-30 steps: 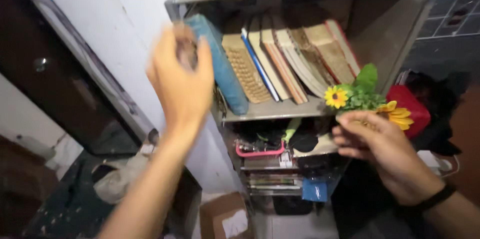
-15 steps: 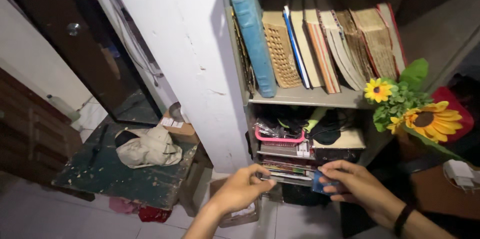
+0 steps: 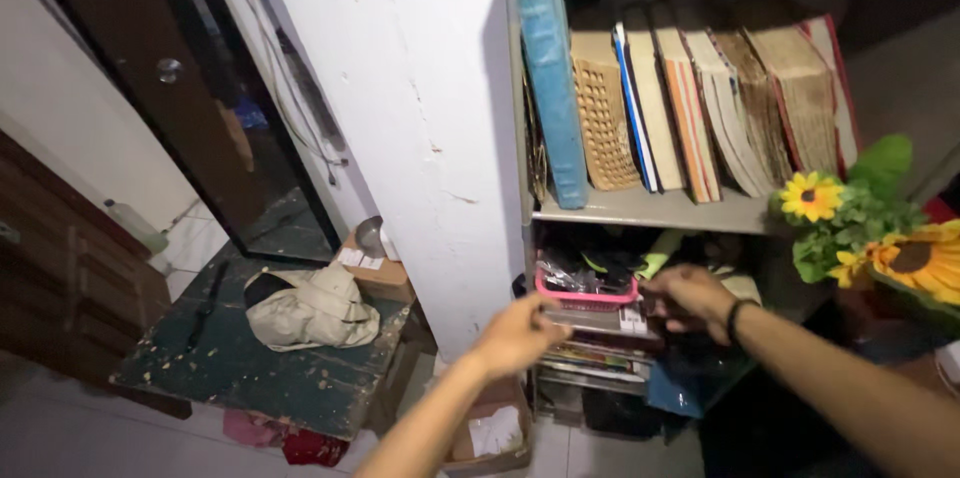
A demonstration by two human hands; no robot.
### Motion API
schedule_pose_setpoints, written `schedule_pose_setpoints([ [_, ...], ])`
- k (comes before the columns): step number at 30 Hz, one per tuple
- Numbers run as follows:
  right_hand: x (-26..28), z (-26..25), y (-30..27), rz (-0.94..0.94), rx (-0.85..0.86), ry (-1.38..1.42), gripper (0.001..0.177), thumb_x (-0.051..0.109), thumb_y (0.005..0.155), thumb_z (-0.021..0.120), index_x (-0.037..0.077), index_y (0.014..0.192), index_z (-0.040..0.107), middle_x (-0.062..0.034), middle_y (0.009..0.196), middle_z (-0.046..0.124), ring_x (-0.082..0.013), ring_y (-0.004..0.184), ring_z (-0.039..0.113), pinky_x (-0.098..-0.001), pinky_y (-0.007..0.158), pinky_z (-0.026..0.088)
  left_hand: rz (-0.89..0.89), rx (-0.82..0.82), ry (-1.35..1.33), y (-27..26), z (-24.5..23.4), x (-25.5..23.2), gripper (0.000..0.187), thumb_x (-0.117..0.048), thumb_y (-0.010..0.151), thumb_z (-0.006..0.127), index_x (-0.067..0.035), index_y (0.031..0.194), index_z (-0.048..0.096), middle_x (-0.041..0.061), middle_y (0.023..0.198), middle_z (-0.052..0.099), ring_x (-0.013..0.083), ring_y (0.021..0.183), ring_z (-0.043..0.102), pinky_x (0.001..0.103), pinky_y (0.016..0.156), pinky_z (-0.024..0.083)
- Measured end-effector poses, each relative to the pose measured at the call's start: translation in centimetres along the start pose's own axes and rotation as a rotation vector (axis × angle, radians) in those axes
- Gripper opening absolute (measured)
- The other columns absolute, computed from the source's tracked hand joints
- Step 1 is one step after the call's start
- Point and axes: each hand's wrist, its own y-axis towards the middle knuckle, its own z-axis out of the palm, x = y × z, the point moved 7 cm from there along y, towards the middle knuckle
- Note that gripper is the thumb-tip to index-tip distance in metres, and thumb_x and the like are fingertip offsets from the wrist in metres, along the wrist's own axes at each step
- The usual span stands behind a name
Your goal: The person empties a brown basket and a pink basket, then sorts and places various small items including a black box, a gift bag, a camera, and other accessories onto a shelf and a table. The person handles items one by one and arranges them in different locations.
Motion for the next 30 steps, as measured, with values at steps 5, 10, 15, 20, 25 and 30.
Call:
schedule_pose_setpoints([
  [5,0.1,-1.4,4.9,-0.084,-0.203,-0.074,0.02,0.025,0.096,0.073,0.008,0.087,0.067,-0.0076,0.08,0.06,-0.0167,0.067,0.054,-0.0402,0.062,0.056,0.044,-0.078,0.014,6.7,-0.6,0.8,0.049,-0.032,0.085,0.076,-0.011,0.128,0.064,0.002,0.093,0.075,0.0117,0.084,0.068,0.028,0.078,0.054],
  [10,-3.0,-4.7,9.7,0.054,-0.341,0.14,0.037,0.033,0.091,0.072,0.0,0.107,0.071,-0.0163,0.109,0.073,-0.0354,0.096,0.075,-0.0545,0.082,0.066,-0.097,-0.05,0.125,11.0,0.5,3.2,0.055,-0.038,0.084,0.076,-0.015,0.132,0.061,0.006,0.096,0.076,0.0183,0.092,0.07,0.033,0.088,0.053],
  [15,-3.6,-7.2,14.8,-0.094,-0.512,-0.583,0.083,0.069,0.086,0.055,0.012,0.147,0.055,-0.0193,0.148,0.055,-0.0416,0.134,0.054,-0.0487,0.111,0.043,-0.146,-0.097,0.136,14.5,1.2,3.6,0.065,-0.039,0.082,0.078,-0.016,0.138,0.056,0.007,0.1,0.077,0.0196,0.101,0.07,0.034,0.094,0.05],
  [20,-2.9,-6.3,18.7,-0.449,-0.492,-0.738,0.095,0.07,0.086,0.062,0.011,0.156,0.036,-0.0228,0.16,0.035,-0.045,0.145,0.032,-0.0551,0.109,0.029,-0.253,-0.109,0.042,17.2,1.7,4.4,0.07,-0.035,0.082,0.075,-0.013,0.144,0.051,0.016,0.108,0.077,0.0266,0.105,0.073,0.039,0.098,0.054],
  [25,-3.0,-4.2,21.4,-0.49,-0.355,-0.583,0.077,0.061,0.087,0.065,0.01,0.143,0.05,-0.0184,0.143,0.051,-0.0369,0.131,0.046,-0.0496,0.104,0.038,-0.164,-0.158,0.154,19.2,0.9,3.9,0.069,-0.037,0.085,0.08,-0.011,0.145,0.055,0.016,0.133,0.066,0.0262,0.115,0.062,0.038,0.099,0.049],
  [30,-3.1,-3.7,23.7,-0.371,-0.26,-0.562,0.062,0.056,0.09,0.064,0.012,0.133,0.053,-0.0141,0.13,0.054,-0.0319,0.119,0.049,-0.047,0.094,0.042,-0.392,-0.14,-0.015,19.7,1.2,4.0,0.069,-0.037,0.083,0.075,-0.012,0.143,0.053,0.012,0.128,0.069,0.0272,0.098,0.073,0.04,0.066,0.059],
])
